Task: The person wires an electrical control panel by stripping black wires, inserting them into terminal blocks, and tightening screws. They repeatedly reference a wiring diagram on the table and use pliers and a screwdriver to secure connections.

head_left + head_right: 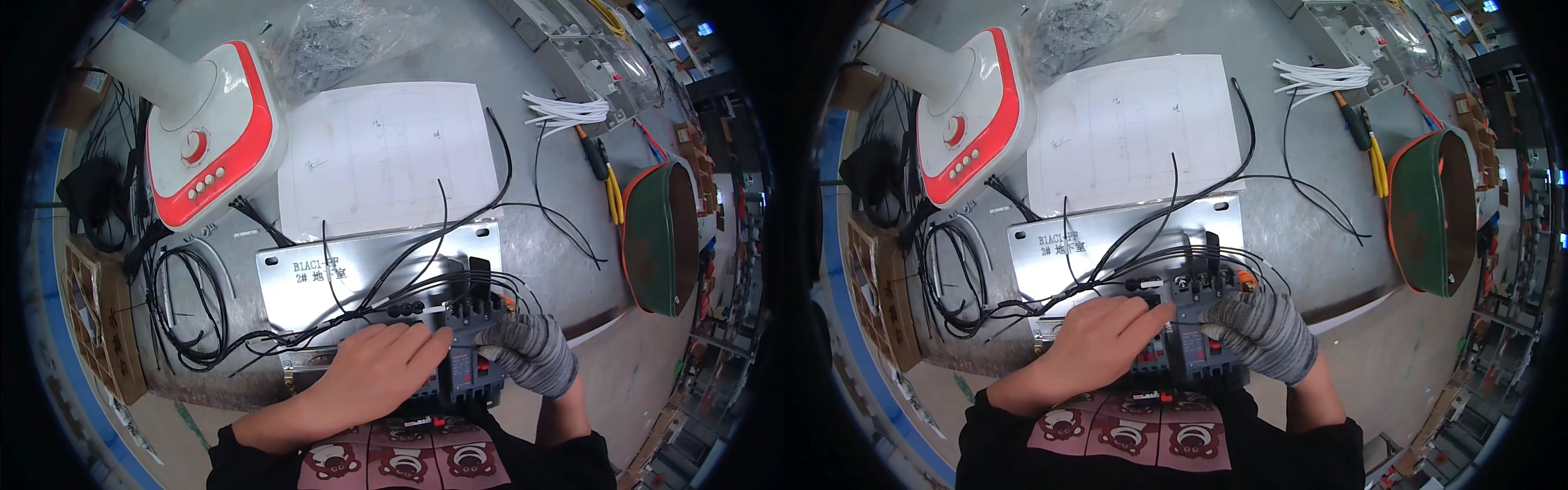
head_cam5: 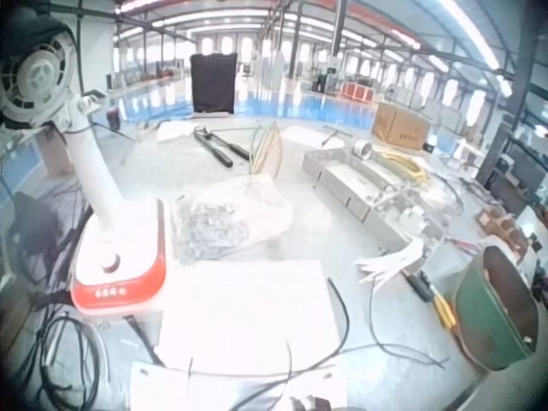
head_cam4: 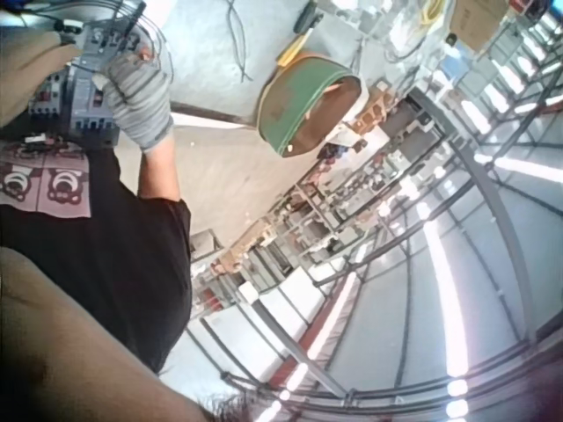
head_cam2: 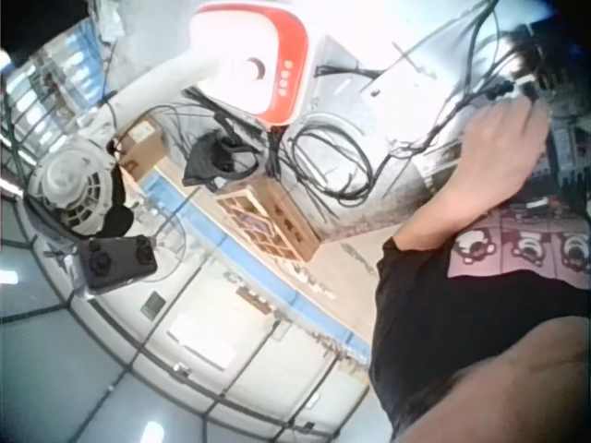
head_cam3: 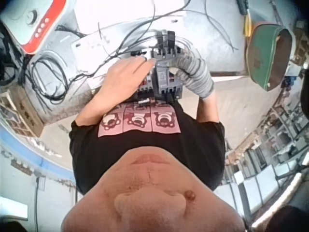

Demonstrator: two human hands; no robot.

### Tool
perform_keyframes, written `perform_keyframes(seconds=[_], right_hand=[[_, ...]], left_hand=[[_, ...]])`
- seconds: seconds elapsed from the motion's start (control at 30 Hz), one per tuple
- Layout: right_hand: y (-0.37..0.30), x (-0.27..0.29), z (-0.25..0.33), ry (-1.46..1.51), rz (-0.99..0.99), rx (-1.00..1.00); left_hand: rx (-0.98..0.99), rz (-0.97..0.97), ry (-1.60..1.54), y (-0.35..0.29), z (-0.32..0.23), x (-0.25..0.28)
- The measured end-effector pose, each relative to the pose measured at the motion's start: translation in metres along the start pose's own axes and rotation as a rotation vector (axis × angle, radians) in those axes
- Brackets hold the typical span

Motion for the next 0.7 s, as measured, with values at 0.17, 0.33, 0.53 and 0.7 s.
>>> perform_keyframes(seconds=[0.17, 0.33, 0.53, 0.7], right_hand=[[0.008, -0.006, 0.009, -0.023, -0.061, -0.019], [0.009, -0.006, 0.011, -0.056, -0.063, -0.020], [0.014, -0.005, 0.011, -0.108, -0.046, -0.005], [0.012, -0.008, 0.008, -0.109, -0.068, 0.004]], left_hand=[[0.009, -0.005, -0.029, 0.001, 0.004, -0.010], [0.029, 0.015, -0.059, 0.000, 0.004, -0.011], [0.029, -0.024, -0.071, 0.000, 0.006, -0.012], [0.008, -0.080, -0.052, -0.002, 0.008, -0.014]])
Point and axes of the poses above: each hand's wrist, its own y-axis towards the middle knuckle, its own x-axis out of the back of the hand, z = x × y, the point moved 2 cm from there along y, towards the middle knuckle, and after that the axes turned 2 degrees about z, right-handed, at the moved point
